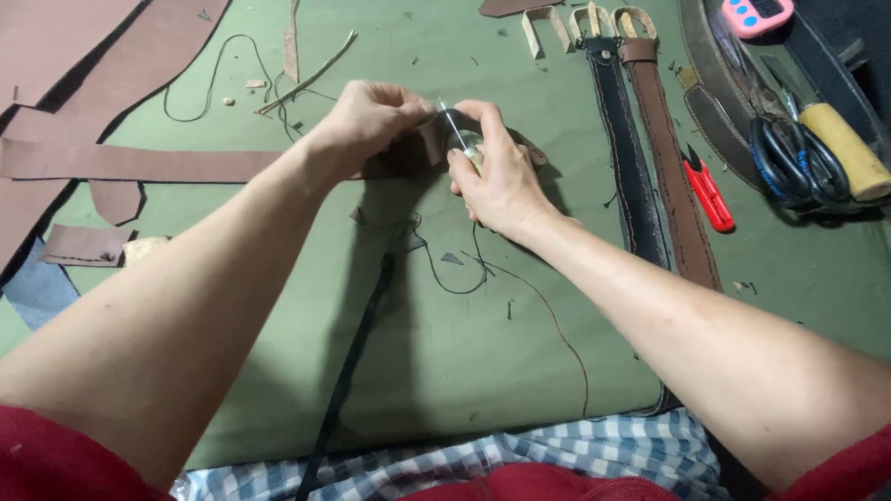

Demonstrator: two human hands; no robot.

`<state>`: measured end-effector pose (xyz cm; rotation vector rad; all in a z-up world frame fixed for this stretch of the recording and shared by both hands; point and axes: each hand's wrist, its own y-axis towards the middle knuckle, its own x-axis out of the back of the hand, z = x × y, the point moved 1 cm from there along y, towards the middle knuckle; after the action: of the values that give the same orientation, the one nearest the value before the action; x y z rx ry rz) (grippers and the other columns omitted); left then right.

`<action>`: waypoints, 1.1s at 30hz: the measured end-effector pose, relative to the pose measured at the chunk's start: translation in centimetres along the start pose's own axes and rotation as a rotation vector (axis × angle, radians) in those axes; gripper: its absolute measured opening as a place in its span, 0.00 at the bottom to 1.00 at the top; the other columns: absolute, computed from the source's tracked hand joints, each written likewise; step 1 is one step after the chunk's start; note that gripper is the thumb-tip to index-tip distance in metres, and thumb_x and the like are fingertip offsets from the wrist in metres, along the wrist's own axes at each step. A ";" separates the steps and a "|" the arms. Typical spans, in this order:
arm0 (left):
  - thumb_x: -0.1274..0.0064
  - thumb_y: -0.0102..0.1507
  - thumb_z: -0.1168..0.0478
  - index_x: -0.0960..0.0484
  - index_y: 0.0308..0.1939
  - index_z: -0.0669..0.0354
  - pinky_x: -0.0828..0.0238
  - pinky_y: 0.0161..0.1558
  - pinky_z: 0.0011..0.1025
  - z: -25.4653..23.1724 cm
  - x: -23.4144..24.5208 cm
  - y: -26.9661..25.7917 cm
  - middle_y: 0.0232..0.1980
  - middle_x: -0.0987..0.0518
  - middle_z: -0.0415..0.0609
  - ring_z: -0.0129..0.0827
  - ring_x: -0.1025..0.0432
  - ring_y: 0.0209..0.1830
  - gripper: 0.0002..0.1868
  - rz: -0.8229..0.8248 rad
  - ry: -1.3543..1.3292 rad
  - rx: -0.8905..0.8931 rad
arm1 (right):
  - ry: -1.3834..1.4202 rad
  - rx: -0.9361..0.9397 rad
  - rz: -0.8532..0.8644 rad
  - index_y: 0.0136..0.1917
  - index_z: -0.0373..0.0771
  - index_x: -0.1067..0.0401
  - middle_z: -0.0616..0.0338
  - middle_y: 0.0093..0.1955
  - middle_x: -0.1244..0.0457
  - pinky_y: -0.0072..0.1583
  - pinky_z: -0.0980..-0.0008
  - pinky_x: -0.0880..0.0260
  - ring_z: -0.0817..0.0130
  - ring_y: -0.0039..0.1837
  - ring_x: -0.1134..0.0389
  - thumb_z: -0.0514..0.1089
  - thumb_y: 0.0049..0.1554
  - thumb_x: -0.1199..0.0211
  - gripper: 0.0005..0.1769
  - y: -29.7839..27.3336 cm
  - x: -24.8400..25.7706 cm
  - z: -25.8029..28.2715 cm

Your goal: Hand-sewing a leather strap using an awl and thread at a workbench.

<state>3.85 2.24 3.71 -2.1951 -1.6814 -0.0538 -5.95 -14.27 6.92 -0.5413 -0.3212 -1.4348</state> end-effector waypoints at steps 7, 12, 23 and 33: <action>0.40 0.69 0.53 0.17 0.33 0.50 0.40 0.32 0.22 -0.6 1.1 0.6 0.27 0.26 0.36 0.22 0.37 0.28 0.11 0.015 0.165 -0.041 | 0.009 -0.049 0.018 0.72 0.50 0.47 0.62 0.34 0.35 0.26 0.72 0.37 0.72 0.25 0.40 0.43 0.62 0.52 0.25 0.3 0.1 0.4; 0.40 0.70 0.53 0.17 0.34 0.51 0.45 0.25 0.21 -0.4 1.6 1.2 0.25 0.28 0.37 0.21 0.42 0.23 0.12 0.033 0.196 -0.029 | -0.027 -0.090 0.026 0.71 0.51 0.46 0.63 0.35 0.34 0.26 0.72 0.37 0.73 0.25 0.39 0.42 0.61 0.53 0.25 0.4 0.2 0.6; 0.34 0.67 0.53 0.16 0.34 0.55 0.31 0.27 0.19 -2.0 1.8 3.6 0.25 0.25 0.39 0.22 0.33 0.24 0.13 0.140 0.236 -0.208 | 0.004 -0.101 0.061 0.71 0.51 0.48 0.61 0.35 0.35 0.26 0.72 0.40 0.71 0.25 0.41 0.42 0.61 0.54 0.25 0.6 0.2 0.5; 0.32 0.64 0.55 0.13 0.36 0.56 0.33 0.28 0.20 -1.3 1.4 5.2 0.27 0.24 0.40 0.23 0.34 0.24 0.10 0.143 0.249 -0.122 | 0.020 -0.102 0.058 0.72 0.51 0.48 0.62 0.34 0.35 0.27 0.71 0.39 0.72 0.24 0.41 0.41 0.61 0.53 0.26 0.7 0.2 0.2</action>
<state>9.37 1.96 3.84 -2.2816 -1.4168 -0.3849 -5.20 -14.26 7.08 -0.6141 -0.2152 -1.4049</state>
